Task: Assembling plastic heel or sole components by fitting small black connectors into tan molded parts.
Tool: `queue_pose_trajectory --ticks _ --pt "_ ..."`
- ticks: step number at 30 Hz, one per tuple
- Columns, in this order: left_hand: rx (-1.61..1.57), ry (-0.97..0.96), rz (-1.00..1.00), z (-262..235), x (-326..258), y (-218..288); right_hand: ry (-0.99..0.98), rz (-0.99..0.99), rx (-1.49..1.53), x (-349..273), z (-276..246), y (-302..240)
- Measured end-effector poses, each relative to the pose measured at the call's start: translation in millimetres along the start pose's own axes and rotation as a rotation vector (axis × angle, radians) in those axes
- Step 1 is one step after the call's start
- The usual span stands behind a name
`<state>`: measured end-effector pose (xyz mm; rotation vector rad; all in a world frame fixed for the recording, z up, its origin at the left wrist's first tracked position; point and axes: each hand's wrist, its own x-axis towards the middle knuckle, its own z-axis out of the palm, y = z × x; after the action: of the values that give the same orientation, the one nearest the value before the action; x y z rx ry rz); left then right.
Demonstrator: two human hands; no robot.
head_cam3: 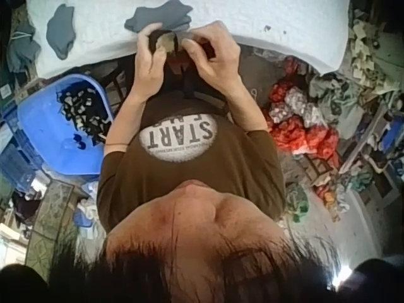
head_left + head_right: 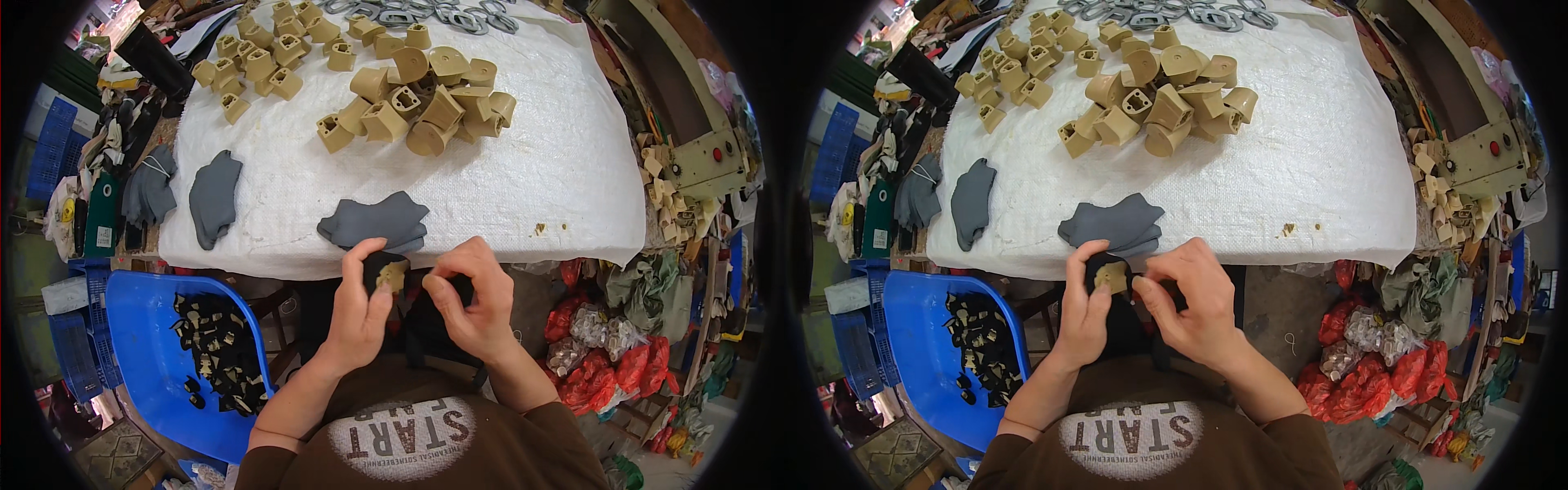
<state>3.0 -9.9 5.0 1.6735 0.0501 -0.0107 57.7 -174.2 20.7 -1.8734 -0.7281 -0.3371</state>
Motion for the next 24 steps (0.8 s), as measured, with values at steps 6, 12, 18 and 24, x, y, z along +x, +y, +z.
queue_pose_trajectory --ticks 6,12,18,24 --pt "0.431 0.217 0.393 17 5 -15 0.126 0.533 0.544 -18 29 -21" --pt "0.527 0.293 0.537 21 8 -25 0.309 0.67 0.79 -16 39 -23" --pt "0.538 0.3 0.584 20 11 -26 0.31 0.696 0.859 -15 40 -25" --pt "0.537 0.207 0.293 13 7 -15 0.234 0.25 0.53 -13 20 -37"
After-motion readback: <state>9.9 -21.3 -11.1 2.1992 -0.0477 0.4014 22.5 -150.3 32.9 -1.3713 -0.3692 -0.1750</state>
